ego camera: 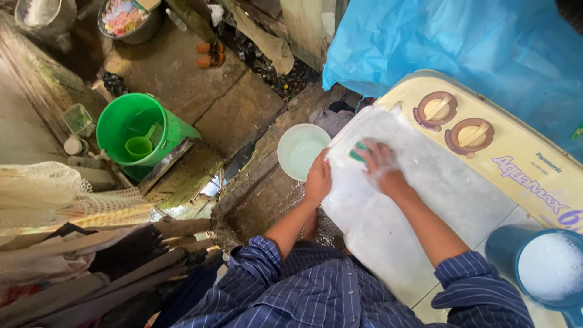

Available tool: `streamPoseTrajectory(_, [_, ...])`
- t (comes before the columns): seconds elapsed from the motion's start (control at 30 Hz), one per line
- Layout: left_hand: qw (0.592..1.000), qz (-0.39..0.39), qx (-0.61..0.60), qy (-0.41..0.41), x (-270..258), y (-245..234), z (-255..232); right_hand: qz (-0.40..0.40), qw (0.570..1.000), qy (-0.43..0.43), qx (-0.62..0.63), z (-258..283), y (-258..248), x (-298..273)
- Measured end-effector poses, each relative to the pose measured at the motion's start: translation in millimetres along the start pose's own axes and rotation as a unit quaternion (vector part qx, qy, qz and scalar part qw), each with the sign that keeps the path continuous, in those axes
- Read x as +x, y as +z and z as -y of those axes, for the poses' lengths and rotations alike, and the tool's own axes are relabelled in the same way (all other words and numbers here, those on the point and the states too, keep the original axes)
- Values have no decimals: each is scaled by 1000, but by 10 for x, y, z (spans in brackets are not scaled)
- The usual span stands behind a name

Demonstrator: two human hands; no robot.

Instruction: Clean the top and lid surfaces of a twin-tub washing machine using soap and a sponge.

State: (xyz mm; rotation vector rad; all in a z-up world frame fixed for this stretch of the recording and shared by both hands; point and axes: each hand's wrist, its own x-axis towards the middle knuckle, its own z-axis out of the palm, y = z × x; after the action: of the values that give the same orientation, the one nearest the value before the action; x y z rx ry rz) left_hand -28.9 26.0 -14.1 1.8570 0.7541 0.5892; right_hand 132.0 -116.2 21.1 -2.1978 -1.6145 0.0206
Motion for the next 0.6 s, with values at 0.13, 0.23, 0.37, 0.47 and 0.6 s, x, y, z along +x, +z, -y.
streamPoseTrajectory(0.13, [1000,8,7,-9,8,-43,-102,-61,996,49,-51,-308,14,170])
streamPoseTrajectory(0.23, [999,21,21,-27,16,-56,-164,-130,981,125,-71,-323,133,366])
streamPoseTrajectory(0.37, [1000,21,16,-14,39,-29,-94,-137,980,132,-54,-121,223,374])
streamPoseTrajectory(0.47, [999,23,19,-26,3,-38,-124,-81,993,79,-28,-89,170,140])
streamPoseTrajectory(0.6, [998,36,28,-49,15,-62,-156,-37,996,46,-60,-317,-81,38])
